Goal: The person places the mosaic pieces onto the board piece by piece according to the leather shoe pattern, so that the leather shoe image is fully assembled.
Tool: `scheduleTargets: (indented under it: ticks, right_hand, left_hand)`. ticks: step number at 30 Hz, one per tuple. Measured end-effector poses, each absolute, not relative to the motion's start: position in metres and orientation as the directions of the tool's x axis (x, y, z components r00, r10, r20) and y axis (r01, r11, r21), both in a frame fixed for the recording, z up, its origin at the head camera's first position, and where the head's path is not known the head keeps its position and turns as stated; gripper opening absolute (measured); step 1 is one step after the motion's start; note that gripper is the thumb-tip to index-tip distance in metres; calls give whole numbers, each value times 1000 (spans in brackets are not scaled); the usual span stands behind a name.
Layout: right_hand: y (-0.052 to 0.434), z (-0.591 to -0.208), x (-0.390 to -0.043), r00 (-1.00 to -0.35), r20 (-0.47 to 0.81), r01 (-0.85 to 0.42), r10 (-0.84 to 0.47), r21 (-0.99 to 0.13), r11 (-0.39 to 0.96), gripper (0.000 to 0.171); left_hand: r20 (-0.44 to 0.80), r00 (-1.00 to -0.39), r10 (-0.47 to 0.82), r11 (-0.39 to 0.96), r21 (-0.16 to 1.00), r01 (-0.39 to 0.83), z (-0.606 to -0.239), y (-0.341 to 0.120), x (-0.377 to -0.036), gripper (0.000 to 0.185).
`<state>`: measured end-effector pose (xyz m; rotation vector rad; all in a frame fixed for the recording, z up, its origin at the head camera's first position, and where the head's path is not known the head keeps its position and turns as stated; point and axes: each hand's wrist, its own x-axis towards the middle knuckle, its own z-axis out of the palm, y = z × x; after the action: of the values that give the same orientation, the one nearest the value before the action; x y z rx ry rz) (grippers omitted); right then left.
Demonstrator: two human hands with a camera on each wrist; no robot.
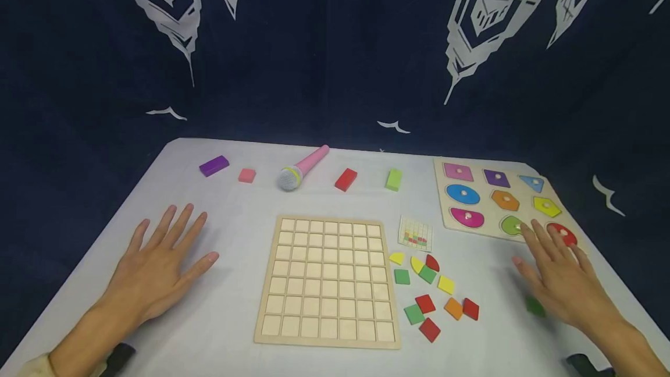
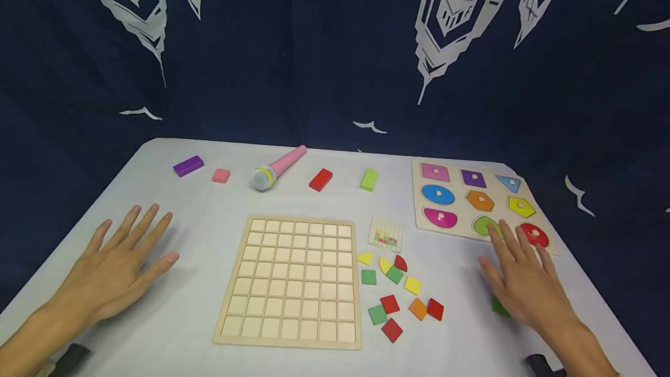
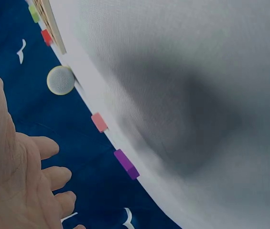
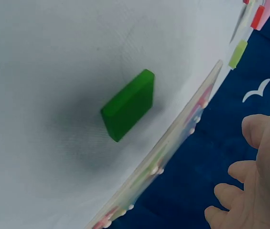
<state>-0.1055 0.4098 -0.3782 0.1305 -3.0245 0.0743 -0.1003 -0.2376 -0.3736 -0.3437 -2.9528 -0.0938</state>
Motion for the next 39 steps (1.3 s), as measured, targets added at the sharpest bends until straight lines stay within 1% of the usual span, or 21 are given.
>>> scheduleTargets:
  ticks: [7, 13, 17, 23, 26, 32, 35, 39]
  right_hand:
    - [400, -368, -106, -987, 123, -113, -105, -60, 992, 79]
    - [374, -363, -108, -983, 122, -149, -137, -96, 984, 79]
    - [353, -361, -110, -982, 106, -169, -157, -116, 979, 80]
    - [321, -361, -115, -978, 65, -205, -198, -114, 972, 82]
    - [306, -362, -115, -971, 56, -239, -234, -111, 965, 80]
    - [283, -363, -116, -947, 51, -323, -319, -156, 934, 69]
    - [274, -361, -119, -932, 56, -363, -359, -177, 915, 61]
    - [264, -358, -125, -908, 37, -416, -418, -214, 884, 52]
  left_hand:
    - [185, -955, 231, 969, 38, 242, -370, -236, -100, 83]
    - [187, -951, 246, 964, 56, 261, -366, -230, -99, 86]
    - [169, -953, 252, 959, 89, 269, -366, -225, -99, 92]
    - [103, -957, 270, 941, 183, 285, -367, -220, -98, 104]
    - [61, -955, 290, 928, 227, 297, -367, -215, -100, 109]
    - [-28, -936, 350, 892, 315, 324, -368, -201, -105, 116]
    - [-72, -920, 384, 869, 366, 334, -369, -193, -108, 120]
    - [-132, -895, 427, 842, 419, 340, -370, -182, -113, 129]
